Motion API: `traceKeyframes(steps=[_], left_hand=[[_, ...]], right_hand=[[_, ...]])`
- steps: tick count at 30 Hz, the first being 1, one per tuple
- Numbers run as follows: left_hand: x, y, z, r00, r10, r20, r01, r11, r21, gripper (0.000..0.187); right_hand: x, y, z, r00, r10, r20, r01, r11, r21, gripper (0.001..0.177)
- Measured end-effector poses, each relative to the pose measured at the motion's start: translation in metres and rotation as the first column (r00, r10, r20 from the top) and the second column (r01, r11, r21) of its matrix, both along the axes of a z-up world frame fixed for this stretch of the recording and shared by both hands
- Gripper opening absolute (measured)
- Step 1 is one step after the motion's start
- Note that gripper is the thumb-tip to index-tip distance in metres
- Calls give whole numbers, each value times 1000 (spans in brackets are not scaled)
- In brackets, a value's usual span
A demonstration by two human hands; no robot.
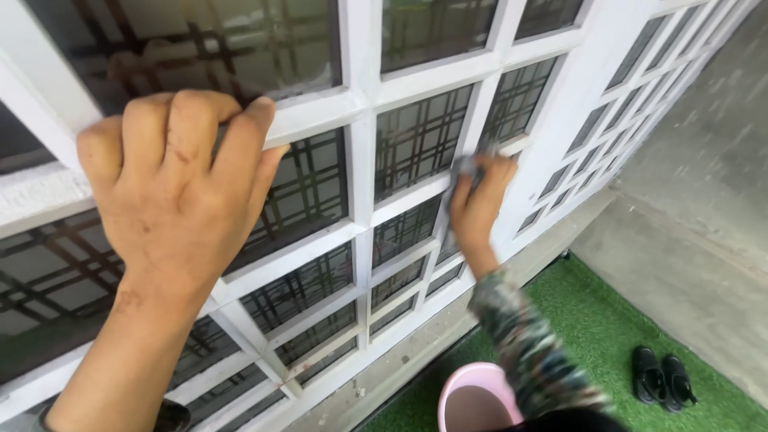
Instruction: Cleaning the glass panes and frame of a multi-pane door using a cloth and water.
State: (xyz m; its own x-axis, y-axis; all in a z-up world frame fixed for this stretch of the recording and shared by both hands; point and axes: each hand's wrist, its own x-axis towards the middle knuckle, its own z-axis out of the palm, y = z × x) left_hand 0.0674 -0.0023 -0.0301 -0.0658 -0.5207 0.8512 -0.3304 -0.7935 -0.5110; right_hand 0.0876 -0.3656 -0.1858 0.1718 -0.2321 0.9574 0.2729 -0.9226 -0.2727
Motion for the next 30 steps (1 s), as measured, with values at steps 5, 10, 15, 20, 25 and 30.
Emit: traceKeyframes(steps=[5, 10, 15, 20, 25, 30], left_hand=[[1, -4, -4, 1000, -21, -14, 22, 1000, 16, 32], [6, -14, -5, 998, -54, -16, 55, 998, 31, 31], [13, -12, -7, 998, -60, -21, 60, 997, 38, 31], [17, -2, -5, 998, -52, -18, 52, 998, 38, 31], [13, 2, -1, 998, -65, -14, 66, 997, 27, 30], [-11, 0, 10, 986, -118, -116, 119, 993, 2, 41]], right_hand=[[-5, 91, -40, 991, 115, 69, -128, 967, 222, 29], [-33, 129, -28, 931, 357, -76, -320, 899, 300, 28], [-36, 48, 25, 986, -14, -167, 36, 991, 131, 21], [-52, 64, 40, 960, -38, -276, 49, 998, 33, 23], [-60, 123, 23, 946, 88, -313, -94, 996, -5, 18], [-75, 121, 13, 877, 348, -330, -320, 937, 139, 28]])
